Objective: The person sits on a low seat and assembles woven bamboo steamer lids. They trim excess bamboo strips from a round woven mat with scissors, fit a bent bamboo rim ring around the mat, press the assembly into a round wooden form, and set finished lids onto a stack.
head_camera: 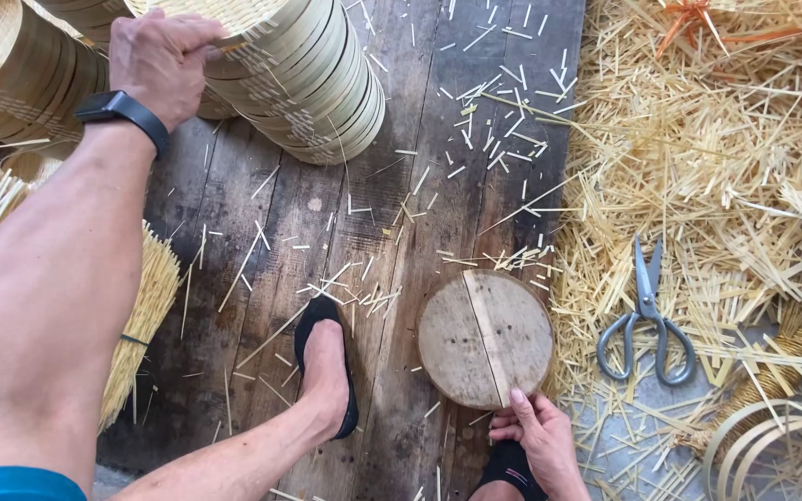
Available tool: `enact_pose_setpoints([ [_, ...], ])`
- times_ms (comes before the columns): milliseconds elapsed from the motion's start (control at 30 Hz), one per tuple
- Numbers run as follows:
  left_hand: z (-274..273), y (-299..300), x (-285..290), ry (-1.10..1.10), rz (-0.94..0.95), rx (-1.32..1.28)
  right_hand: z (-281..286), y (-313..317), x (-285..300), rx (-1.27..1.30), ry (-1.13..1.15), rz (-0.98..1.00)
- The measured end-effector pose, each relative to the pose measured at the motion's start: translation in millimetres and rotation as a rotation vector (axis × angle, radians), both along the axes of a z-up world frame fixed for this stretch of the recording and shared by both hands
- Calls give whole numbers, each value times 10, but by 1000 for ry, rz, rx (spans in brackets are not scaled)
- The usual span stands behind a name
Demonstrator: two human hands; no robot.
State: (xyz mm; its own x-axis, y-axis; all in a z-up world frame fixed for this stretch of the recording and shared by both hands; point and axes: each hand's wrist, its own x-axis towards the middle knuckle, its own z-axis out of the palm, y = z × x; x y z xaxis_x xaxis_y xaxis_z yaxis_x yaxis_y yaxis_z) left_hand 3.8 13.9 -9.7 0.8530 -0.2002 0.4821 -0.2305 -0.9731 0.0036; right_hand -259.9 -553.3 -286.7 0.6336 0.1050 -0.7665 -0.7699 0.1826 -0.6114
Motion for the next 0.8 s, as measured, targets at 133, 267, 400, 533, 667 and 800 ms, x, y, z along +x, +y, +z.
enact_pose_setpoints([
  [133,-40,124,30,159,117,-164,24,-3,6,-5,5,16],
  [267,-47,186,-8,312,210,-321,70,23,26,-20,28,30],
  [400,-143,1,-178,148,24,-36,269,104,70,-65,31,35],
  [533,-265,-1392,-621,-156,-161,52,774,292,287,-71,-134,-31],
  [667,-1339,-2354,-1207,825,462,-977,1050,271,286,-285,-436,146],
  [800,-1470,-2871,-1556,966,417,-1850,1496,373,324,-524,-897,323],
])
